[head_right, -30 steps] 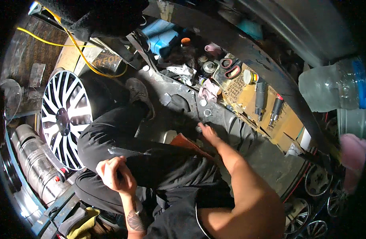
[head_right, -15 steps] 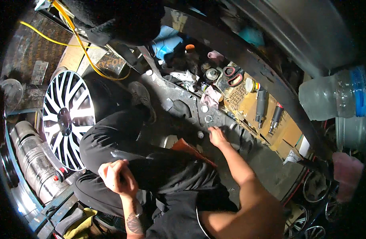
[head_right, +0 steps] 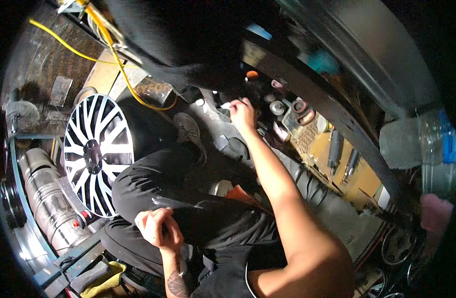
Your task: The person cleans a small area on the spoke of a car wheel using a cloth and then applies a liquid substance from a small bottle to the same area.
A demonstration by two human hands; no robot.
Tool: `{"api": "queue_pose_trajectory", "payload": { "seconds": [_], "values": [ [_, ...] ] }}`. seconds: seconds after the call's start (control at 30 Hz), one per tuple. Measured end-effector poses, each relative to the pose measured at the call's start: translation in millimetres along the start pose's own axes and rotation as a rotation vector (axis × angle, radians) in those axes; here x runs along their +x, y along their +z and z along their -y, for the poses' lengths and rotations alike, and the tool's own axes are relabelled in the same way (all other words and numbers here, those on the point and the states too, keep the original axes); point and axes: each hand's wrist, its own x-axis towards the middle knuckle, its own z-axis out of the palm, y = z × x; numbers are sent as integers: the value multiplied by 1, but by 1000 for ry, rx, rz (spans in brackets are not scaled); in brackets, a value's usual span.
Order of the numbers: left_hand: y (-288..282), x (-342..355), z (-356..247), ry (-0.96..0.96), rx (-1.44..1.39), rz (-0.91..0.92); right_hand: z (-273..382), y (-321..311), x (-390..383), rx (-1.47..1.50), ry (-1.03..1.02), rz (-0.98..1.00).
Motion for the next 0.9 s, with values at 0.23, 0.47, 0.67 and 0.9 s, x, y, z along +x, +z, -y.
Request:
{"api": "queue_pose_trajectory", "payload": {
  "seconds": [0.23, 0.47, 0.67, 0.9],
  "values": [
    [0, 14, -11, -13, 27, 52, 53, -154, -57, 1259, 623, 213],
    [14, 54, -48, -99, -2, 397, 79, -217, -53, 1675, 549, 531],
    [75, 85, -67, 19, -447, 546, 118, -250, -53, 1562, 466, 628],
    [70, 78, -44, -59, -684, 1027, 171, -272, -21, 773, 204, 297]
  ]
}}
